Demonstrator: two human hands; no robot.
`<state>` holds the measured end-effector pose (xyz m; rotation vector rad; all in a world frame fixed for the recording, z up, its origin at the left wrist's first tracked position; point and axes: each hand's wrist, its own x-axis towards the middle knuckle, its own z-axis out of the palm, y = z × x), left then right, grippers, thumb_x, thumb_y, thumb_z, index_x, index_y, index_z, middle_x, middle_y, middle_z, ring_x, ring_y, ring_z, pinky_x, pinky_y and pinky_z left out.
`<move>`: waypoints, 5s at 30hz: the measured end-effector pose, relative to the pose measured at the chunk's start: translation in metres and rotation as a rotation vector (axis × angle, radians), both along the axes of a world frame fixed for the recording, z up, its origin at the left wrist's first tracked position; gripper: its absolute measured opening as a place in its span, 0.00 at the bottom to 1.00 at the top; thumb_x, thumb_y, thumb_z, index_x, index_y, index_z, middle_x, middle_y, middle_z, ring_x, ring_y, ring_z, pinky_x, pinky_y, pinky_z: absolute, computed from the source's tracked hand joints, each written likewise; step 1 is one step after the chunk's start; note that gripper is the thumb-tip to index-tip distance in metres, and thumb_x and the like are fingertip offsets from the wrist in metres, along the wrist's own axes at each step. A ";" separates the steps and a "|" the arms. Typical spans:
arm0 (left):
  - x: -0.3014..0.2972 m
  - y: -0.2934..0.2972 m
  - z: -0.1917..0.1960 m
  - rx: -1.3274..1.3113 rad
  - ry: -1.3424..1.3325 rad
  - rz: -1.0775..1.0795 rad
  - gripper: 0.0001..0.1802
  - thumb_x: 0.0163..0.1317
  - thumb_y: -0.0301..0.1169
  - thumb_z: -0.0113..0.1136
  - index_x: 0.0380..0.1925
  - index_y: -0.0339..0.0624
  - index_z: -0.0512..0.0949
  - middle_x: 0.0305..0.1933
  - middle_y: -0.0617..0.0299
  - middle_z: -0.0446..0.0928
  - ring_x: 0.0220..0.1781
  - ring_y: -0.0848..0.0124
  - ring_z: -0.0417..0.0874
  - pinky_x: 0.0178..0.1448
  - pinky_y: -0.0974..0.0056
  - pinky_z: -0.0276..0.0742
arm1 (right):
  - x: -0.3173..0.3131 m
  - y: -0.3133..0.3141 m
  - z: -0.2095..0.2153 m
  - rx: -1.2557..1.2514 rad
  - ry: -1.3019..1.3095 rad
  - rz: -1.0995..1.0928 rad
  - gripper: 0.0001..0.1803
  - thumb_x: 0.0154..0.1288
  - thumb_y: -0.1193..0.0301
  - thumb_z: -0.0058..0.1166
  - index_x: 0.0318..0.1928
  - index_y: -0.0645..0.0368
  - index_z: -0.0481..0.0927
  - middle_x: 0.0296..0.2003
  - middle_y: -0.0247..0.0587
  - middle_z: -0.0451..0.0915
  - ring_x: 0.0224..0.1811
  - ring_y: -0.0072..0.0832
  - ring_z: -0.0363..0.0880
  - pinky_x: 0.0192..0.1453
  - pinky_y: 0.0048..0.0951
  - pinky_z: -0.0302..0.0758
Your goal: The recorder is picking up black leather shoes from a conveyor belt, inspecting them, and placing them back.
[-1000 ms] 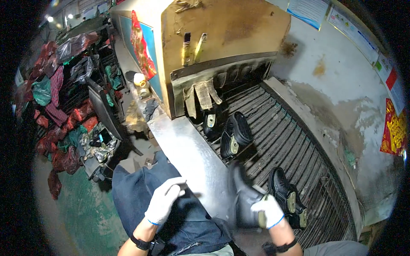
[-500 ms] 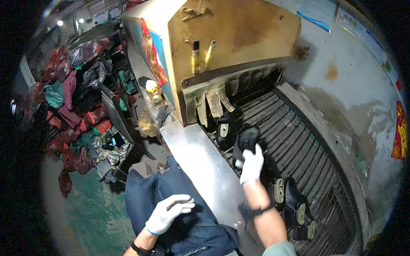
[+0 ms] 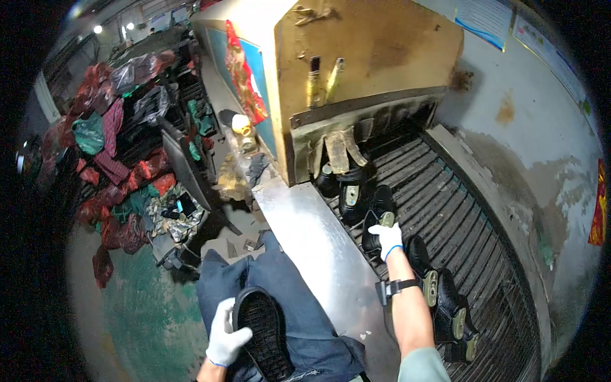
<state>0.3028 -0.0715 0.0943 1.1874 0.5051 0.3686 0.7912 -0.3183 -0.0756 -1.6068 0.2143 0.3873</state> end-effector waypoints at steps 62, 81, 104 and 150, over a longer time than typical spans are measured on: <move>0.006 0.095 0.049 0.127 -0.337 -0.326 0.61 0.73 0.76 0.62 0.86 0.34 0.65 0.80 0.49 0.77 0.83 0.60 0.75 0.91 0.52 0.64 | -0.391 0.052 0.226 -0.071 -0.410 1.009 0.69 0.50 0.64 0.85 0.90 0.67 0.59 0.77 0.60 0.79 0.78 0.45 0.81 0.83 0.43 0.75; -0.010 0.104 0.168 0.935 -0.037 -0.469 0.55 0.63 0.48 0.84 0.87 0.49 0.69 0.82 0.50 0.79 0.75 0.60 0.88 0.81 0.52 0.82 | -0.337 0.109 0.182 0.121 -0.929 1.166 0.72 0.53 0.62 0.85 0.89 0.72 0.49 0.80 0.65 0.71 0.83 0.53 0.72 0.90 0.53 0.64; -0.122 -0.143 -0.104 -0.188 0.125 -0.364 0.31 0.92 0.34 0.33 0.89 0.45 0.64 0.92 0.55 0.65 0.91 0.65 0.66 0.97 0.57 0.54 | -0.302 0.100 0.292 0.506 -0.663 2.301 0.26 0.72 0.50 0.76 0.63 0.49 0.96 0.36 0.32 0.79 0.39 0.36 0.79 0.48 0.37 0.78; -0.064 -0.035 0.114 0.447 0.077 0.375 0.58 0.43 0.49 0.98 0.71 0.32 0.77 0.61 0.49 0.87 0.62 0.56 0.90 0.68 0.52 0.86 | -0.399 0.096 0.248 -0.006 -0.985 0.826 0.22 0.60 0.83 0.71 0.56 0.71 0.89 0.56 0.59 0.86 0.53 0.47 0.90 0.58 0.40 0.87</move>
